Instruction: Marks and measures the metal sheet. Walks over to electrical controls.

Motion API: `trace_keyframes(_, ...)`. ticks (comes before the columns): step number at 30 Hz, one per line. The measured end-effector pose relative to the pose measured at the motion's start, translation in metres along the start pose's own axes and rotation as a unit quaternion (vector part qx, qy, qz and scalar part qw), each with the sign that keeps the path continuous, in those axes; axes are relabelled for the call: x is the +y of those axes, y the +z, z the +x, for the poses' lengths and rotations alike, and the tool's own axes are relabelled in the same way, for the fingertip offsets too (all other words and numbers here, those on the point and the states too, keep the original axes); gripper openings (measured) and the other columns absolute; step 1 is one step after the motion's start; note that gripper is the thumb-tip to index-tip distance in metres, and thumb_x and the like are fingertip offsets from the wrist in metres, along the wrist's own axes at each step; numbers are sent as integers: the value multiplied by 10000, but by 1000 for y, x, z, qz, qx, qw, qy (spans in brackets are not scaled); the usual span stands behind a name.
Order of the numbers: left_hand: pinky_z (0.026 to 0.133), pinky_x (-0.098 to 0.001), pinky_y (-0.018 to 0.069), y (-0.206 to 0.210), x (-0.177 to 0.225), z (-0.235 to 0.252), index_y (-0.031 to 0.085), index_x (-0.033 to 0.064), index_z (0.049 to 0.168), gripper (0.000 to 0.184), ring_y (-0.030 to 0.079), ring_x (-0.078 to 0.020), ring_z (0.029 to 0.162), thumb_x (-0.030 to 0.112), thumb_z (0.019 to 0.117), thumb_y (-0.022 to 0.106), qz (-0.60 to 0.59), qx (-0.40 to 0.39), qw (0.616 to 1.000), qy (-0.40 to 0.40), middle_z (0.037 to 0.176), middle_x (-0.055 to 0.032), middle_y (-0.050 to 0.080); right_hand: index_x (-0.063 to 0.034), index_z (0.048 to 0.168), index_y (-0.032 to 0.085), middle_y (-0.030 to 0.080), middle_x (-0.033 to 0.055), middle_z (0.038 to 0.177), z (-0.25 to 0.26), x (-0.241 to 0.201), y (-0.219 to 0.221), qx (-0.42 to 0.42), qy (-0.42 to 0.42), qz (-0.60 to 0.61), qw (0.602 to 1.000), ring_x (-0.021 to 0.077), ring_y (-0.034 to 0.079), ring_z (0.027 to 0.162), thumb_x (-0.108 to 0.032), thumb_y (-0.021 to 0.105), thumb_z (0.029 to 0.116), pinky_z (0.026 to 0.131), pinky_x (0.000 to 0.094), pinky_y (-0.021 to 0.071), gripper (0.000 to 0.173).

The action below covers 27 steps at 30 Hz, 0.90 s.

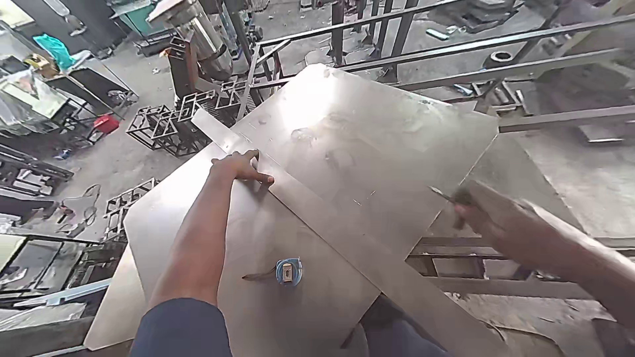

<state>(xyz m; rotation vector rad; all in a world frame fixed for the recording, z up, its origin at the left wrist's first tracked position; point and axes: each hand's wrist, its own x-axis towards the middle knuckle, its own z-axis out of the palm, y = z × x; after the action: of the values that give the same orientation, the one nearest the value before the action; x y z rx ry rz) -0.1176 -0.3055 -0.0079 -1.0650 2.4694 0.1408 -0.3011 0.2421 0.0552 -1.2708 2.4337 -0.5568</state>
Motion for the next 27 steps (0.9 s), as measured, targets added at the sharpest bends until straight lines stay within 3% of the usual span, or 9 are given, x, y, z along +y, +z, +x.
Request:
trace_keyframes(3, 948, -848, 356, 8, -8, -10, 295, 474, 1581, 1276, 479, -536, 1336, 976, 475, 687, -17, 5, 1000, 14, 1513, -269, 472, -100, 1143, 605, 635, 98, 845, -75, 18, 39, 23, 29, -40, 999, 302, 652, 701, -492, 405, 1023, 565, 570, 531, 456)
trace_keyframes(7, 914, -837, 394, 16, -10, -40, 314, 422, 1589, 1230, 504, -547, 1300, 925, 541, 718, -33, 4, 999, 29, 1483, -293, 487, -44, 1110, 674, 679, 176, 1008, -130, 1, 75, 9, 71, 12, 997, 376, 673, 913, -490, 538, 1009, 782, 600, 544, 478)
trace_keyframes(9, 935, -836, 381, 19, -8, -55, 311, 386, 1597, 1204, 492, -549, 1311, 894, 588, 729, -41, 1, 999, 28, 1487, -308, 472, -63, 1143, 672, 694, 138, 985, -143, -1, 87, 8, 75, 23, 997, 358, 666, 930, -567, 504, 995, 808, 593, 530, 551)
trace_keyframes(13, 946, -805, 412, 26, -10, -71, 349, 336, 1584, 1147, 517, -556, 1281, 847, 638, 749, -59, 3, 997, 42, 1443, -333, 502, -189, 1136, 694, 707, 16, 949, -151, 9, 120, -16, 61, 50, 997, 237, 688, 879, -713, 417, 956, 746, 534, 566, 620)
trace_keyframes(16, 976, -788, 410, 30, -7, -82, 351, 293, 1592, 1133, 501, -570, 1290, 808, 671, 765, -65, 3, 997, 41, 1456, -357, 475, -230, 1200, 675, 713, -13, 941, -149, 11, 124, -70, 52, 102, 991, 170, 698, 834, -605, 474, 988, 728, 492, 582, 475)
trace_keyframes(18, 997, -775, 409, 33, -9, -90, 324, 275, 1607, 1159, 492, -552, 1313, 813, 676, 757, -64, 0, 997, 32, 1475, -341, 467, -217, 1207, 678, 695, 14, 895, -145, 10, 124, -102, 49, 127, 986, 194, 683, 799, -525, 468, 1015, 693, 504, 558, 418)
trace_keyframes(23, 1022, -799, 368, 48, -17, -105, 336, 253, 1613, 1142, 465, -534, 1355, 798, 700, 753, -87, 39, 995, 32, 1468, -304, 500, -181, 1051, 661, 600, -9, 739, -143, 12, 136, -112, 21, 180, 977, 157, 611, 654, -474, 432, 1032, 564, 426, 502, 372)
trace_keyframes(25, 1008, -791, 379, 50, -1, -133, 483, 206, 1532, 967, 515, -508, 1318, 779, 782, 694, -55, 102, 993, 34, 1431, -257, 558, -221, 1014, 659, 565, -66, 715, -144, 12, 140, -110, 29, 206, 972, 86, 566, 624, -501, 426, 1033, 543, 351, 470, 365)
trace_keyframes(27, 924, -738, 461, 50, 35, -185, 669, 76, 1269, 730, 614, -495, 1139, 673, 850, 710, -16, 193, 976, 97, 1238, -256, 639, -225, 982, 645, 540, -76, 690, -145, 10, 141, -99, 29, 199, 975, 80, 545, 598, -509, 416, 1030, 519, 341, 448, 368)
